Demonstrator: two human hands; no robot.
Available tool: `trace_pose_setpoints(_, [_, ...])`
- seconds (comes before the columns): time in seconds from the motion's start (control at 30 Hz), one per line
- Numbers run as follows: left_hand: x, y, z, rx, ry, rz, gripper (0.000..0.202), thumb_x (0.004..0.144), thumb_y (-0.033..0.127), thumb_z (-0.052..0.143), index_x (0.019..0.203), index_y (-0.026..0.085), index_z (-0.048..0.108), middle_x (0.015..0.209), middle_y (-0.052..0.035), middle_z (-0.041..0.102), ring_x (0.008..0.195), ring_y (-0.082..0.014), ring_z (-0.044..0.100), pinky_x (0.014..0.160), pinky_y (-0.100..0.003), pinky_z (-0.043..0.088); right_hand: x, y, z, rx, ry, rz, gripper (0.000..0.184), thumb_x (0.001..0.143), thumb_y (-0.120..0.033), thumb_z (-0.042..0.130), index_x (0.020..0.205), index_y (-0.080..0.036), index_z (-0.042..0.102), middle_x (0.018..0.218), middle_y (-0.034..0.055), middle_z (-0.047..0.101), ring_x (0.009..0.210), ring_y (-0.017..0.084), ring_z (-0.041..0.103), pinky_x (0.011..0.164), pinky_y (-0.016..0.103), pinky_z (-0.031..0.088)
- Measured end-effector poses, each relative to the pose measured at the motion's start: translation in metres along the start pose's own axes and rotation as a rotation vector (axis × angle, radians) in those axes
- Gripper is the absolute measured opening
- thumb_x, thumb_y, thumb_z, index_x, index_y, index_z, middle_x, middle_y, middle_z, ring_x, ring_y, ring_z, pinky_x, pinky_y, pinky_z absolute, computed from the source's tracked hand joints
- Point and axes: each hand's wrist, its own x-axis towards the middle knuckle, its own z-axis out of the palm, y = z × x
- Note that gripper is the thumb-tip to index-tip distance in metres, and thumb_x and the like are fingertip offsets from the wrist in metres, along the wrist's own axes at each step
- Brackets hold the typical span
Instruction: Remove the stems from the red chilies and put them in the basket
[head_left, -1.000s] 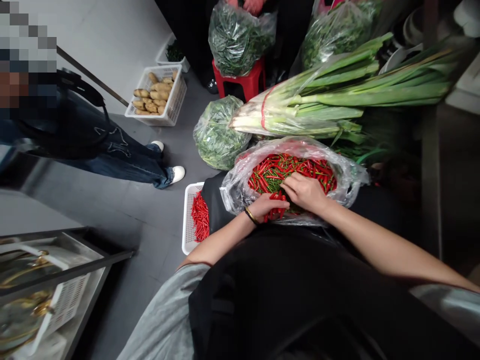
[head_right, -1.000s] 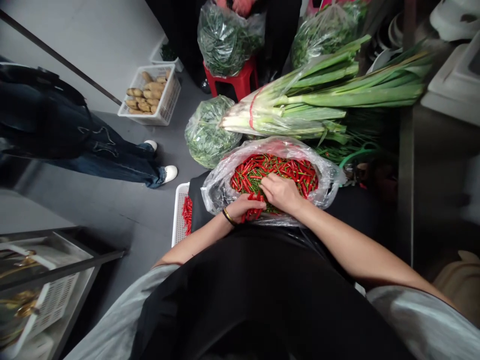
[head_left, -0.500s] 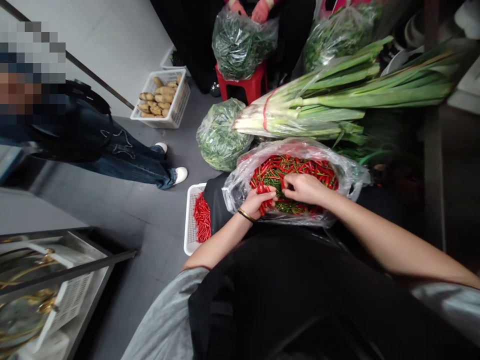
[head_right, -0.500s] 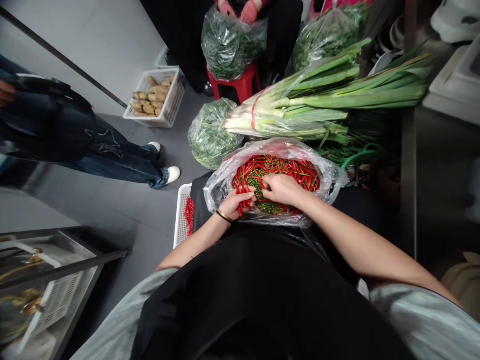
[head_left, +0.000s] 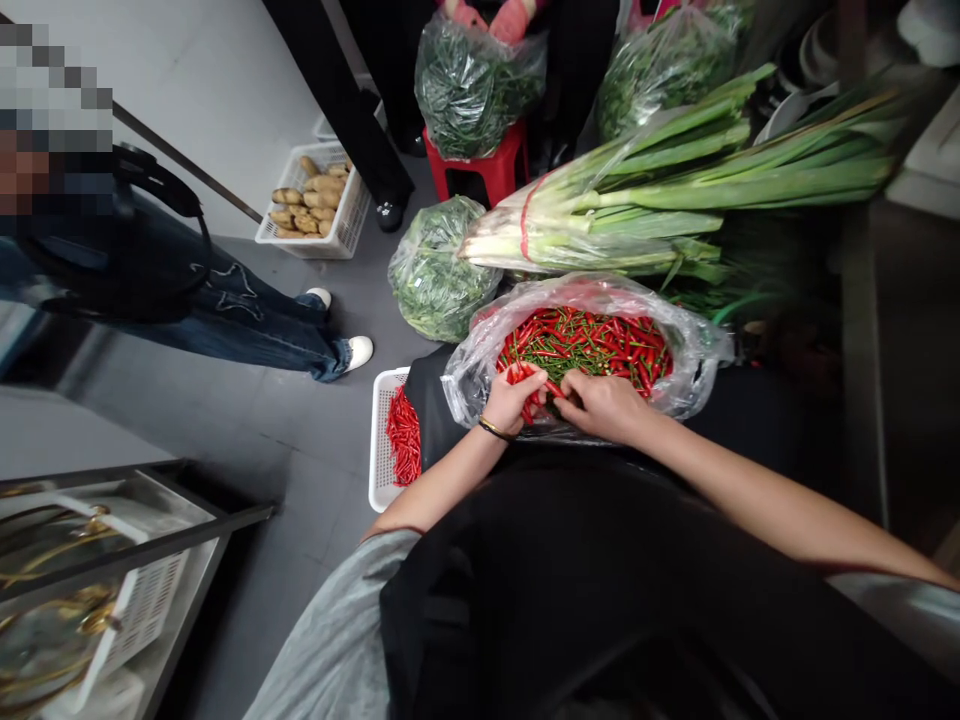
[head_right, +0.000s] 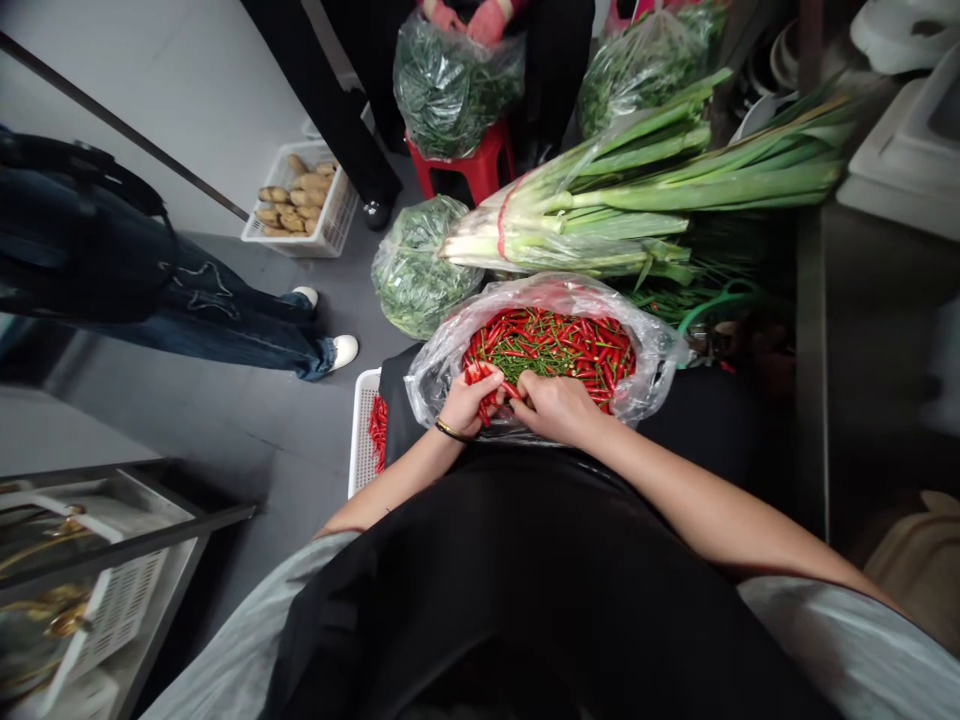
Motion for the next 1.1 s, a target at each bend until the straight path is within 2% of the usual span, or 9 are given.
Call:
trace_pose_setpoints(0.1, [0.001, 0.000, -0.003, -0.103, 0.017, -0.021, 0.042, 0.060, 0.043, 0.079, 0.078, 0.015, 0.052, 0.051, 0.0045, 0.054, 0.038, -0.0048, 0.043, 0.037, -0.017, 0.026, -0.004, 0.003, 0.006, 0.109, 0.058, -0.084, 0.037, 0.096, -0.040, 0.033, 0.083, -0.018, 0.060, 0.075, 0.0065, 0.068, 0.068, 0.018, 0.063, 0.058, 0.026, 0.035])
trace_pose_setpoints(0.2, [-0.002, -0.002, -0.005, -0.128, -0.027, -0.102, 0.041, 0.060, 0.042, 0.079, 0.076, 0.014, 0.053, 0.050, 0.0034, 0.055, 0.038, -0.0053, 0.045, 0.037, -0.017, 0.027, -0.010, 0.000, 0.006, 0.233, 0.081, -0.379, 0.043, 0.098, -0.039, 0.031, 0.074, -0.018, 0.060, 0.072, 0.0055, 0.065, 0.065, 0.015, 0.059, 0.061, 0.025, 0.035])
trace_pose_setpoints(0.3, [-0.005, -0.001, -0.012, -0.173, -0.113, -0.181, 0.038, 0.058, 0.037, 0.079, 0.071, 0.013, 0.053, 0.055, 0.0006, 0.058, 0.041, -0.0065, 0.049, 0.037, -0.017, 0.030, -0.010, 0.004, -0.007, 0.296, -0.053, -0.560, 0.044, 0.098, -0.042, 0.031, 0.077, -0.020, 0.062, 0.071, 0.0033, 0.065, 0.063, 0.013, 0.057, 0.062, 0.024, 0.036])
trace_pose_setpoints(0.4, [-0.006, 0.007, -0.025, -0.308, -0.104, -0.178, 0.035, 0.057, 0.033, 0.077, 0.069, 0.015, 0.050, 0.057, 0.0004, 0.059, 0.041, -0.0076, 0.049, 0.034, -0.016, 0.026, 0.011, 0.019, -0.024, 0.111, -0.205, -0.344, 0.037, 0.093, -0.043, 0.039, 0.084, -0.021, 0.067, 0.078, 0.0048, 0.068, 0.066, 0.015, 0.060, 0.062, 0.025, 0.038])
trace_pose_setpoints(0.5, [-0.009, 0.017, -0.037, -0.402, -0.080, -0.162, 0.033, 0.057, 0.028, 0.075, 0.070, 0.017, 0.047, 0.060, 0.0009, 0.058, 0.047, -0.0096, 0.053, 0.032, -0.015, 0.021, 0.053, 0.020, -0.025, -0.073, -0.136, -0.007, 0.040, 0.086, -0.051, 0.048, 0.101, -0.020, 0.068, 0.097, 0.0113, 0.070, 0.081, 0.022, 0.064, 0.065, 0.029, 0.042])
trace_pose_setpoints(0.57, [-0.012, 0.022, -0.042, -0.413, -0.072, -0.135, 0.033, 0.059, 0.027, 0.075, 0.073, 0.017, 0.047, 0.062, 0.0009, 0.058, 0.052, -0.0101, 0.055, 0.033, -0.014, 0.021, 0.083, 0.007, -0.014, 0.002, -0.082, 0.080, 0.044, 0.090, -0.052, 0.040, 0.095, -0.019, 0.069, 0.097, 0.0112, 0.070, 0.086, 0.022, 0.064, 0.069, 0.030, 0.044])
trace_pose_setpoints(0.7, [-0.015, 0.027, -0.044, -0.299, -0.069, -0.079, 0.037, 0.059, 0.032, 0.078, 0.073, 0.018, 0.046, 0.058, 0.0034, 0.053, 0.045, -0.0067, 0.047, 0.034, -0.015, 0.020, 0.116, -0.010, 0.008, 0.219, -0.117, 0.198, 0.032, 0.080, -0.045, 0.058, 0.076, -0.015, 0.068, 0.082, 0.0095, 0.070, 0.077, 0.020, 0.065, 0.064, 0.027, 0.047])
trace_pose_setpoints(0.93, [0.006, 0.021, -0.025, 0.145, 0.056, 0.049, 0.043, 0.054, 0.038, 0.082, 0.072, 0.015, 0.050, 0.064, 0.0028, 0.060, 0.047, -0.0040, 0.046, 0.047, -0.019, 0.034, 0.070, 0.028, -0.007, 1.154, -0.077, 0.200, 0.034, 0.073, -0.047, 0.069, 0.076, -0.013, 0.065, 0.057, 0.0028, 0.063, 0.049, 0.012, 0.059, 0.052, 0.025, 0.052])
trace_pose_setpoints(1.1, [0.030, 0.015, 0.001, 0.254, -0.100, 0.105, 0.044, 0.051, 0.037, 0.084, 0.066, 0.014, 0.050, 0.059, 0.0057, 0.054, 0.054, -0.0044, 0.047, 0.056, -0.020, 0.038, 0.048, 0.025, -0.010, 0.949, 0.151, 0.005, 0.036, 0.082, -0.048, 0.056, 0.071, -0.016, 0.064, 0.060, 0.0024, 0.065, 0.056, 0.013, 0.061, 0.057, 0.024, 0.048])
